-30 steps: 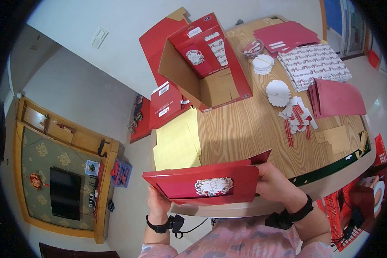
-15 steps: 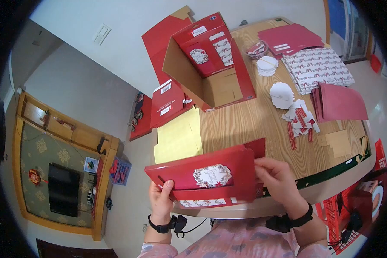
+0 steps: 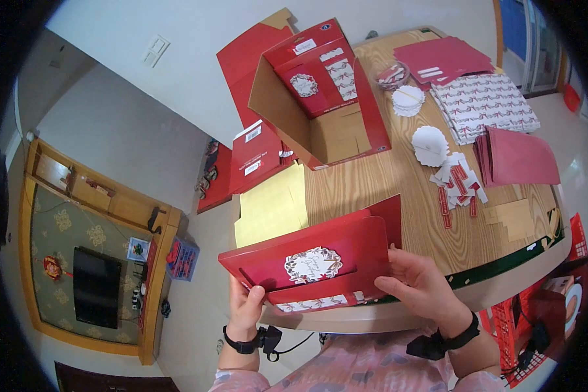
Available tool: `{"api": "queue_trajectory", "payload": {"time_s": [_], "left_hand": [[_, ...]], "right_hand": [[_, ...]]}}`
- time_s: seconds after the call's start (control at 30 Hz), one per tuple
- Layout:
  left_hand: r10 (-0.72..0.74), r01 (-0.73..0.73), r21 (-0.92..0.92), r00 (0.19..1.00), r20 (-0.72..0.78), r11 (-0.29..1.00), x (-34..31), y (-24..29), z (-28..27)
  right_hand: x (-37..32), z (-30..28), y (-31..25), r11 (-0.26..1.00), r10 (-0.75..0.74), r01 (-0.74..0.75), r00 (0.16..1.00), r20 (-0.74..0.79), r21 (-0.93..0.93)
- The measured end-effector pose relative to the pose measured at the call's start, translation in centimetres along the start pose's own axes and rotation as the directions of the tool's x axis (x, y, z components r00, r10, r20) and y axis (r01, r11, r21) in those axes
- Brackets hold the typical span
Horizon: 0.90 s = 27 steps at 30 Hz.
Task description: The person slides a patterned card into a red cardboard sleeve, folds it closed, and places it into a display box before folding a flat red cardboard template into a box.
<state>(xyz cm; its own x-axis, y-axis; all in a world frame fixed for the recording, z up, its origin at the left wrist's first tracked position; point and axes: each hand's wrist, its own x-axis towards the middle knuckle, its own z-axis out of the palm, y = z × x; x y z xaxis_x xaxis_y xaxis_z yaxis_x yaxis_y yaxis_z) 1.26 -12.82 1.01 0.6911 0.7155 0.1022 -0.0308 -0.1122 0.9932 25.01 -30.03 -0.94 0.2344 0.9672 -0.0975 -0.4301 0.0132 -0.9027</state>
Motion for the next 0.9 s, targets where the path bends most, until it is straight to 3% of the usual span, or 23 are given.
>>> {"api": "queue_trajectory", "payload": {"time_s": [0.13, 0.23, 0.37, 0.43, 0.57, 0.73, 0.77, 0.9], "left_hand": [[-0.023, 0.023, -0.031, 1.0, -0.005, 0.999, 0.3, 0.2, 0.0], [0.046, -0.047, -0.092, 0.999, -0.016, 0.995, 1.0, 0.7, 0.5], [0.18, -0.195, -0.241, 0.98, -0.082, 0.951, 3.5, 1.2, 1.6], [0.233, -0.258, -0.326, 0.966, -0.112, 0.91, 5.3, 1.5, 2.5], [0.156, -0.231, -0.568, 0.972, -0.178, 0.79, 8.8, -0.3, 3.8], [0.049, -0.028, -0.766, 0.999, 0.005, 0.643, 11.4, -3.6, 3.6], [0.025, 0.002, -0.781, 0.999, 0.022, 0.624, 11.7, -4.3, 3.3], [0.006, -0.025, -0.848, 1.0, -0.025, 0.53, 11.9, -5.0, 3.2]], "right_hand": [[0.4, 0.0, -0.5, 0.991, -0.131, 0.13, 0.991, 0.019, 0.041], [1.3, 0.0, -2.6, 0.954, -0.267, 0.269, 0.963, 0.031, -0.134], [3.0, 0.1, -5.0, 0.88, -0.419, 0.415, 0.907, 0.037, -0.229], [3.9, 0.6, -6.6, 0.89, -0.415, 0.405, 0.91, -0.002, -0.209], [6.1, 0.4, -8.6, 0.874, -0.458, 0.447, 0.889, -0.012, -0.188], [7.7, 0.0, -8.0, 0.792, -0.54, 0.498, 0.842, -0.022, -0.353], [7.9, -0.5, -7.4, 0.841, -0.492, 0.458, 0.869, -0.056, -0.287], [9.1, -3.9, -3.6, 0.777, -0.629, 0.563, 0.681, -0.375, -0.281]]}}
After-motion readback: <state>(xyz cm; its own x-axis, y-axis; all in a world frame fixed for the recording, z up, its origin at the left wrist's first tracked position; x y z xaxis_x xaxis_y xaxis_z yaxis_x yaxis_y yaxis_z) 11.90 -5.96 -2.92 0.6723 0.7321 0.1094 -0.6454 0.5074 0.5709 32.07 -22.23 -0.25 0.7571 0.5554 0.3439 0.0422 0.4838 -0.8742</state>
